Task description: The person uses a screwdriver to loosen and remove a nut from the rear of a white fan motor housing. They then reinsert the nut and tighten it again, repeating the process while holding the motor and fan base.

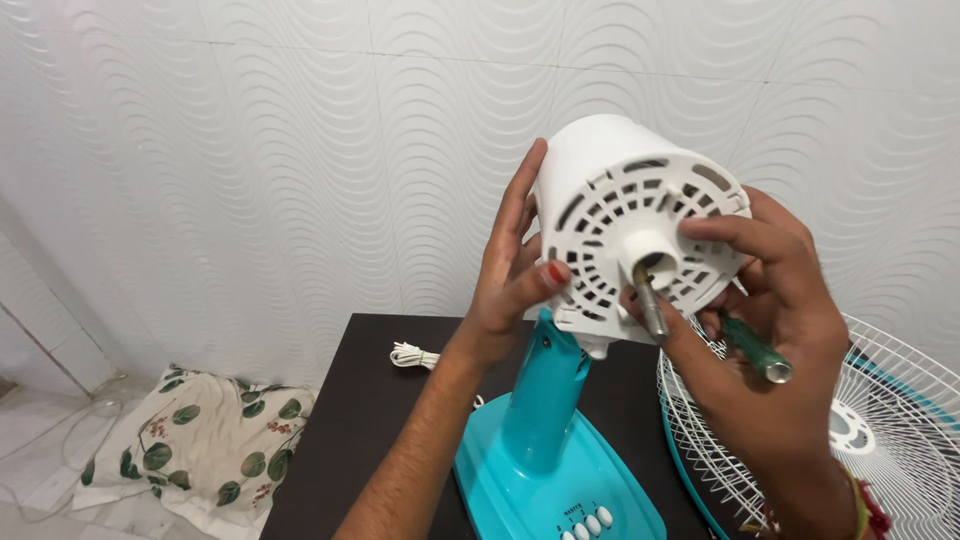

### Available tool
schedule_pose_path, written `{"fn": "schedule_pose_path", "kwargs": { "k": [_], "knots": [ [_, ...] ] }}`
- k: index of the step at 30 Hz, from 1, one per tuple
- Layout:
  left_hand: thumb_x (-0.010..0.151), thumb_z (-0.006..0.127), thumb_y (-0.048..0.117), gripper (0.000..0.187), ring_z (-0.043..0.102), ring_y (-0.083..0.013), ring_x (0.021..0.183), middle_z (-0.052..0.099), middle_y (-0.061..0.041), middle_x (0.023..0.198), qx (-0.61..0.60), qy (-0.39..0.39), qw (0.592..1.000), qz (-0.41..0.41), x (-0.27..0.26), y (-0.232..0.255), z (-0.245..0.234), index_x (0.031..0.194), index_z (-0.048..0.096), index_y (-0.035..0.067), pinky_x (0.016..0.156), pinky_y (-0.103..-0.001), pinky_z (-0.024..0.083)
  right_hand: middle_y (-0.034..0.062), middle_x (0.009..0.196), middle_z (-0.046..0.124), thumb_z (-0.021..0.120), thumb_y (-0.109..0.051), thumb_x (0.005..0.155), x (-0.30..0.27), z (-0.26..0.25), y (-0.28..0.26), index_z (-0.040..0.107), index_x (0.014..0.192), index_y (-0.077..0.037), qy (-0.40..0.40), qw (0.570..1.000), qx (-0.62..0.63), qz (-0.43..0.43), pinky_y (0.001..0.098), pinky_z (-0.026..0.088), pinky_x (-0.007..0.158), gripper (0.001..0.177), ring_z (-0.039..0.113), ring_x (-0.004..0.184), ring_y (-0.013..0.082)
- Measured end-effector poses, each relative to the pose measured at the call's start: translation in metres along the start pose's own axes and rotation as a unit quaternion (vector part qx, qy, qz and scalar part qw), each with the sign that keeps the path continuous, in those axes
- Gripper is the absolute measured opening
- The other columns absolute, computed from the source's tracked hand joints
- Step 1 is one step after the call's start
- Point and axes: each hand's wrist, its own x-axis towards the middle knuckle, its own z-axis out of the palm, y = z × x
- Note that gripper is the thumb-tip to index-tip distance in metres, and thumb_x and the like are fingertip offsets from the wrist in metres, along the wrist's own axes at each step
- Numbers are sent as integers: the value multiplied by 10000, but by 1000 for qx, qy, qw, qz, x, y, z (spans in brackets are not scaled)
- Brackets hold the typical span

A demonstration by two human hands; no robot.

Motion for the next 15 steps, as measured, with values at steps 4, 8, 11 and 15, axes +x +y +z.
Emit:
{"fn": "schedule_pose_path", "kwargs": {
  "k": [4,8,11,15],
  "knots": [
    [685,657,839,1323,385,-460,1536,319,-316,1648,49,-4,999,-7,8,-2,-5,1698,140,163,1231,-620,374,186,1505,443,751,111,840,-6,7,-2,555,1293,26,33,998,-45,22,316,612,935,501,667,1300,306],
    [697,676,823,1318,330,-454,1583,310,-324,1676,49,-18,999,0,6,-2,-12,1702,150,153,1281,-615,303,177,1496,414,786,75,820,-7,13,-5,552,1281,11,39,998,-24,31,318,605,946,521,662,1299,305],
    [683,713,806,1334,344,-465,1580,322,-330,1660,30,-22,999,5,3,-3,-14,1694,141,150,1293,-618,307,174,1480,404,797,59,805,-8,15,-6,553,1262,4,35,999,-23,35,320,605,940,521,651,1306,309],
    [650,722,807,1365,397,-463,1539,361,-335,1623,49,14,998,24,2,-8,-8,1695,146,144,1238,-613,395,182,1484,404,787,51,812,-7,10,-1,548,1259,7,9,1000,-21,14,332,603,953,509,631,1336,320]
  ]
}}
